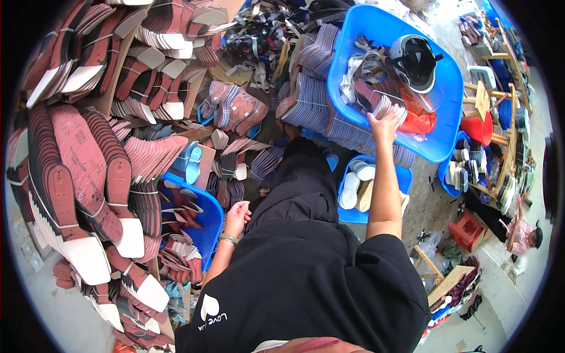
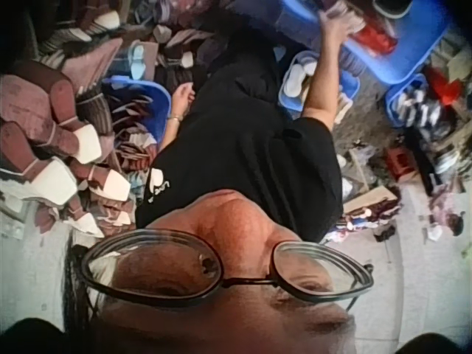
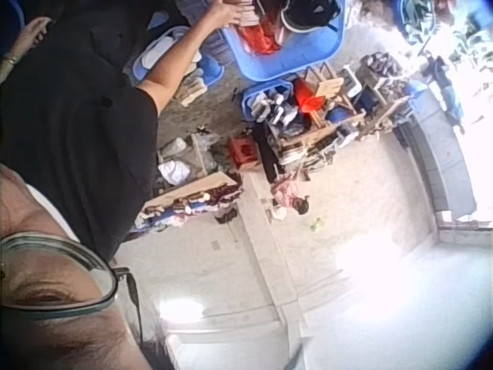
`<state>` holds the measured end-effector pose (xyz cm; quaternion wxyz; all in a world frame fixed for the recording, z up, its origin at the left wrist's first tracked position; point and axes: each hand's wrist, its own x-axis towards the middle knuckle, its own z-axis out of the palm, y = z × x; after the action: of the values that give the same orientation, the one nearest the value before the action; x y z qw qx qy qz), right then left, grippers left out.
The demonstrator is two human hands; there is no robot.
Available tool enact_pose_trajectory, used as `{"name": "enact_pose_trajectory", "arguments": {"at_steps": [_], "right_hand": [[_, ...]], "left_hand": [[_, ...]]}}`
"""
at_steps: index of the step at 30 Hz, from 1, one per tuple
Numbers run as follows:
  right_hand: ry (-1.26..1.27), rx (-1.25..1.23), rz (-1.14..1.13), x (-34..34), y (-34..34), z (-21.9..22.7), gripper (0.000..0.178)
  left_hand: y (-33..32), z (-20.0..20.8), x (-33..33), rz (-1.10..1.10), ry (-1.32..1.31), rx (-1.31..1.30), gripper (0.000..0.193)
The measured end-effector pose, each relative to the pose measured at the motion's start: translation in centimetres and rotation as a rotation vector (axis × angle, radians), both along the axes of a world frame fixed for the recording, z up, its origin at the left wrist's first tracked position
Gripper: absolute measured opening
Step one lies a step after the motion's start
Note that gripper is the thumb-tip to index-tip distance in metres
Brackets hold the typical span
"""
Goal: Sorting and stacking shoe upper components in a shoe manufacturing facility.
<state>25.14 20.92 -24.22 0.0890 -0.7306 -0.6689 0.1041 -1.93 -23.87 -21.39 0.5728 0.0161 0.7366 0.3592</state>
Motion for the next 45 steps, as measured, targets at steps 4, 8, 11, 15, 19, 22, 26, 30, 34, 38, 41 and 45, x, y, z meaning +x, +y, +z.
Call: {"name": "enact_pose_trajectory", "arguments": {"at_steps": [4,8,11,15,19,22,26,30,34,38,41,45], "right_hand": [[-0.037,-0.054,0.0,2.7,2.1,1.1,0.102],[0.349,-0.107,0.011,9.9,6.0,-1.2,0.092],[0.453,-0.235,-0.013,7.2,5.6,0.4,0.092],[0.566,-0.369,-0.155,6.0,4.8,2.3,0.089],[0.532,-0.465,-0.234,5.6,4.8,4.1,0.08],[0.665,-0.507,-0.217,7.0,5.5,3.0,0.057],[0.697,-0.537,-0.19,7.6,6.1,2.9,0.048],[0.705,-0.548,-0.164,8.2,6.6,3.6,0.039],[0.715,-0.59,-0.147,9.4,7.7,4.6,0.036],[0.727,-0.595,-0.122,10.4,8.8,4.4,0.034],[0.697,-0.592,-0.041,10.3,9.6,3.3,0.03],[0.644,-0.596,0.001,12.0,9.9,1.5,0.027]], "left_hand": [[-0.3,0.4,-0.4,-0.001,0.021,-0.009,0.027],[0.6,0.5,-0.7,-0.025,0.008,-0.004,0.025],[0.0,0.8,-0.5,-0.008,0.02,-0.011,0.025],[-0.2,0.8,-0.5,-0.008,0.032,-0.005,0.025],[-0.1,0.9,-0.6,-0.004,0.028,-0.008,0.025],[0.0,0.9,-0.5,-0.01,0.029,-0.012,0.025],[0.0,0.7,-0.4,-0.012,0.026,-0.017,0.025],[0.3,0.6,-0.3,-0.012,0.01,-0.019,0.025],[0.7,0.7,-0.3,-0.018,0.005,-0.013,0.024],[0.8,0.5,-0.3,-0.041,0.017,-0.025,0.024],[1.0,0.8,0.0,-0.035,0.029,-0.029,0.025],[0.7,0.2,0.4,0.002,0.008,-0.026,0.024]]}}
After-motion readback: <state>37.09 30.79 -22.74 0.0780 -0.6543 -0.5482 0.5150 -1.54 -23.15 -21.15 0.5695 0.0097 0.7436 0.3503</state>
